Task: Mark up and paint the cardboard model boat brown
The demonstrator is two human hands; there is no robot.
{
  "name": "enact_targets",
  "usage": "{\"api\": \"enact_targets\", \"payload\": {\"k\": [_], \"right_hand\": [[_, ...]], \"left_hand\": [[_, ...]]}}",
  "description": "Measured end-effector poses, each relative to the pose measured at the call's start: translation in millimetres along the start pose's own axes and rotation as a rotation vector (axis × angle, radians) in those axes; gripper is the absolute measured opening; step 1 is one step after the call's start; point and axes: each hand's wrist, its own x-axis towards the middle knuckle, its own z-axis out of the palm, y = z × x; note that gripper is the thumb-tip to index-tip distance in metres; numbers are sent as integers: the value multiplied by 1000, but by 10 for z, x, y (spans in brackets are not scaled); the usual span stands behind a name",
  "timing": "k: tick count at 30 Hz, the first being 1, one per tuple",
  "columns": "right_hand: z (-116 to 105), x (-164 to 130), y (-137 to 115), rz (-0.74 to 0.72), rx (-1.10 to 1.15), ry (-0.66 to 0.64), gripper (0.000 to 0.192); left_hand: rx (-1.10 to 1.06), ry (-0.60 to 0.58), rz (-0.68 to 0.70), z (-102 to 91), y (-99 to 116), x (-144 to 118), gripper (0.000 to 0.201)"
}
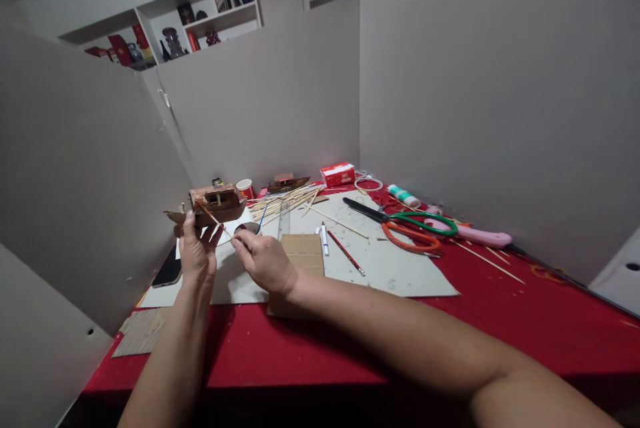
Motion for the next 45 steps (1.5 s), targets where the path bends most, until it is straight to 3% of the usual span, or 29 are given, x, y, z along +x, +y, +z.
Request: {"api": "enact_targets", "payload": {"k": [17,25,32,38,45], "right_hand": [[25,-49,12,-13,5,14,27],[24,-14,-9,-3,7,29,26],[36,-44,92,-39,9,22,28],[-72,87,240,-7,121,98,22],[-353,313,222,9,200,141,19]], "left_hand": [[-36,59,24,-12,13,47,38],[-6,-2,7,5,-8,25,38],[-15,30,15,-5,39,44,39],[-6,40,-9,-19,86,67,39],[17,35,-10,-56,94,98,40]]}}
